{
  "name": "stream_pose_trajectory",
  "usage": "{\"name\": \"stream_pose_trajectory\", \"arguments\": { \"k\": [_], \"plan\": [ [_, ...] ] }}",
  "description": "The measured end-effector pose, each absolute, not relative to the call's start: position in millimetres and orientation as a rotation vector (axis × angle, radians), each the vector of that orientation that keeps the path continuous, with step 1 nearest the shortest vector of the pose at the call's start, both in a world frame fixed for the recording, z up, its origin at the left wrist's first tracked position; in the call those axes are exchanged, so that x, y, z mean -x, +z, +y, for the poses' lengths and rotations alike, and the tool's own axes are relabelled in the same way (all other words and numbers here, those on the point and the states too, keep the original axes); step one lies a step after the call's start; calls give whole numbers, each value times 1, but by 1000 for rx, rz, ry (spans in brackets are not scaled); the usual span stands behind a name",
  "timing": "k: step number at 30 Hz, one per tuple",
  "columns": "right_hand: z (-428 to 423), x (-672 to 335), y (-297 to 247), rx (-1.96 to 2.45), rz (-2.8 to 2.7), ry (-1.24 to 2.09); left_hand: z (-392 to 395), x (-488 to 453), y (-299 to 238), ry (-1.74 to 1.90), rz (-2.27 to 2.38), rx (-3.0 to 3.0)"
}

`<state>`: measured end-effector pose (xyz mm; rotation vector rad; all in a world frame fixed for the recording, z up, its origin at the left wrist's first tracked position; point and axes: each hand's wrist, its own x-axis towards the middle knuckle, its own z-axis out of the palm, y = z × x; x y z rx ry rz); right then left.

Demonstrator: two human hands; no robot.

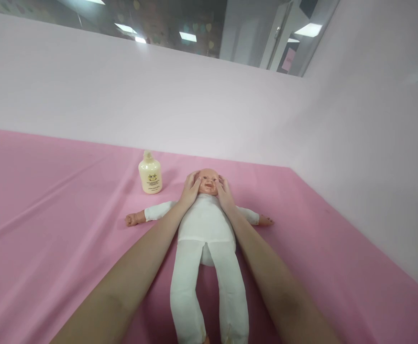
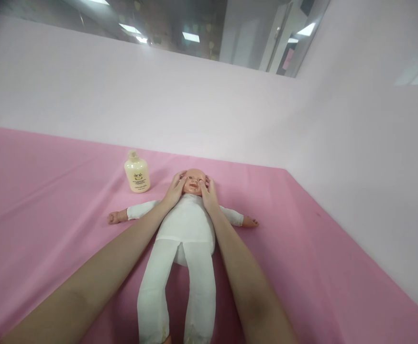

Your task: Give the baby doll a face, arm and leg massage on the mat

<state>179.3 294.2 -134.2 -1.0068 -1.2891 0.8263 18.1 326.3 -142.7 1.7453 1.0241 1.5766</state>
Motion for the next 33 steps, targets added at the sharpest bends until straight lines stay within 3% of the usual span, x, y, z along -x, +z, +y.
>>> {"name": "stream_pose_trajectory", "arguments": {
  "k": [33],
  "plan": [
    [301, -183, -140, 1080, -1277, 736, 324, -18, -140, 1554, 1022, -1749]
  ]
}}
